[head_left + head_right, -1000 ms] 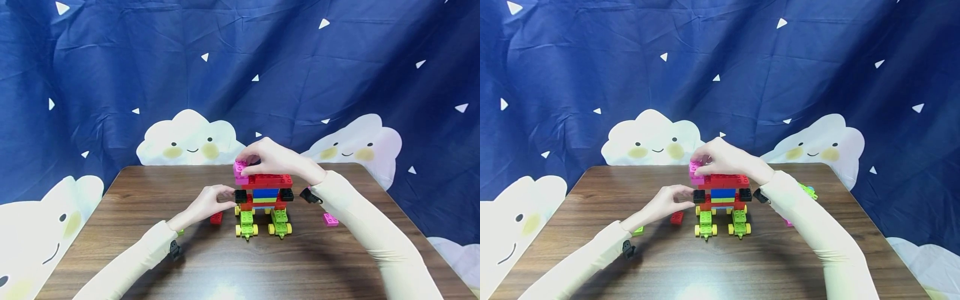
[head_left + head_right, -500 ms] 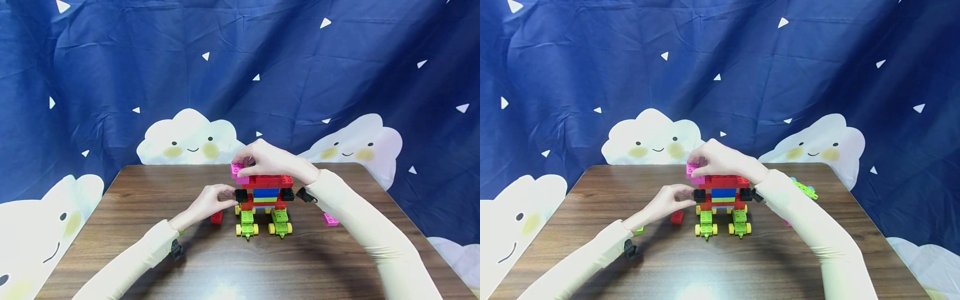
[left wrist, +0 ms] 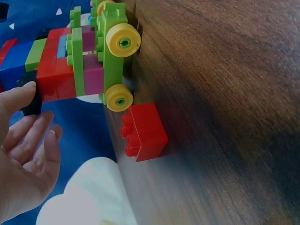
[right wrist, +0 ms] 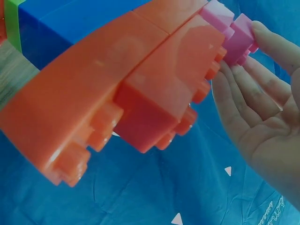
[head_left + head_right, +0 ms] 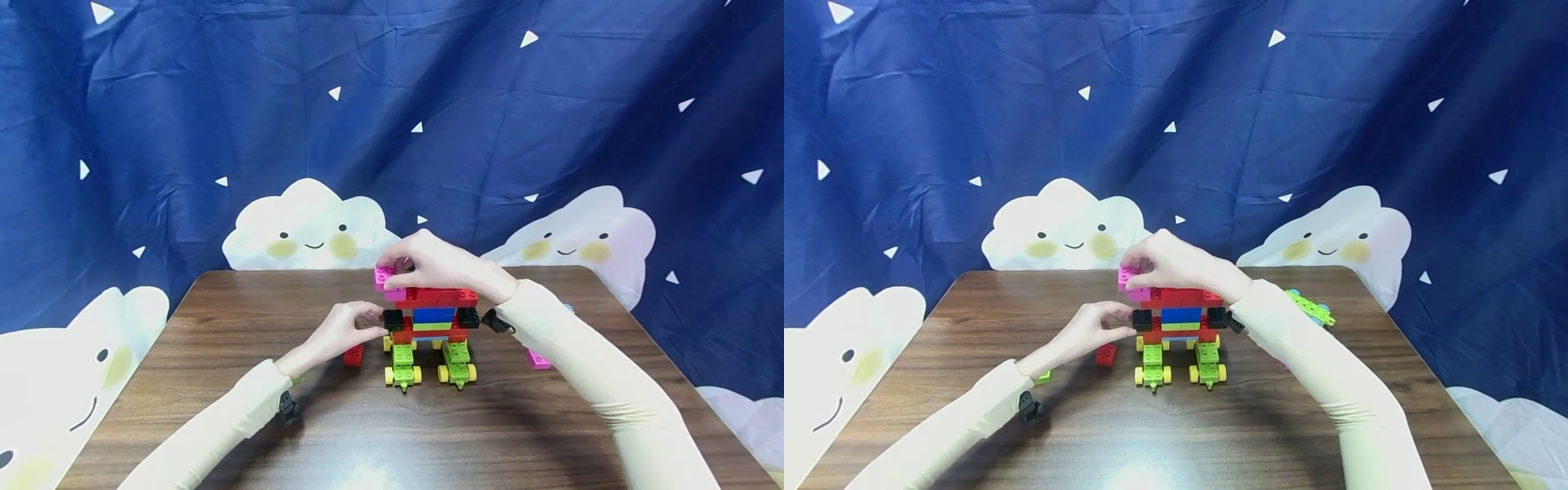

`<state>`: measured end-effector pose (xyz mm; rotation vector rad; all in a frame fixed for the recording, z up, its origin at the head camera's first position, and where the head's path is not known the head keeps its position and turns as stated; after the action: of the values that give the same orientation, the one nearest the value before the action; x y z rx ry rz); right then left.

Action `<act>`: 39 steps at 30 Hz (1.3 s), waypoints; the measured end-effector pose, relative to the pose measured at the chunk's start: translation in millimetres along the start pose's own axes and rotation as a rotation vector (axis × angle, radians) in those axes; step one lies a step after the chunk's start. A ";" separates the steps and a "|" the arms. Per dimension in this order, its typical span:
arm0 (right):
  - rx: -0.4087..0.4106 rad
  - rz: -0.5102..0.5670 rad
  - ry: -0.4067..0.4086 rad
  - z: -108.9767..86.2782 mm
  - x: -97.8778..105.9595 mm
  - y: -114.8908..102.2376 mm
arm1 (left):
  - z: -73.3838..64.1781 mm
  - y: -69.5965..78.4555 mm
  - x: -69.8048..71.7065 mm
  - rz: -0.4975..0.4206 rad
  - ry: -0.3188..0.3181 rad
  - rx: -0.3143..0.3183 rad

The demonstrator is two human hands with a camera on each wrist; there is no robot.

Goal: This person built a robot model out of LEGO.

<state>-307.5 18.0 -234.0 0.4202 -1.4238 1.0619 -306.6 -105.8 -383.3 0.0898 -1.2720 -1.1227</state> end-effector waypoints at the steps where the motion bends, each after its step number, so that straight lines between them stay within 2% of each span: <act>1: -0.001 0.004 0.001 -0.2 -0.3 0.1 | 0.0 0.0 -0.1 0.000 0.001 0.000; 16: -0.040 0.037 -0.009 -4.9 -2.4 3.7 | -0.7 1.0 0.3 -0.011 0.000 0.005; 29: 0.004 0.037 0.003 -9.0 -5.3 1.5 | -1.0 4.7 1.2 -0.005 0.011 -0.020; 33: 0.008 0.009 0.002 -10.1 -5.5 0.3 | -1.3 6.3 1.8 -0.011 0.012 -0.036; 39: 0.055 -0.034 0.005 -13.5 -5.7 -1.7 | -1.3 5.5 1.4 -0.010 0.015 -0.046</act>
<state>-297.2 25.8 -241.1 0.4799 -1.3812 1.0753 -302.4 -104.7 -379.5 0.0699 -1.2324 -1.1572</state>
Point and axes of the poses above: each hand's wrist, its own z-axis towards the middle knuckle, its own x-axis out of the back of the hand, y = z × x, the point moved 7 cm from there along z, towards the middle knuckle, and after that the axes turned 7 degrees about -x, right-handed, at the moved point
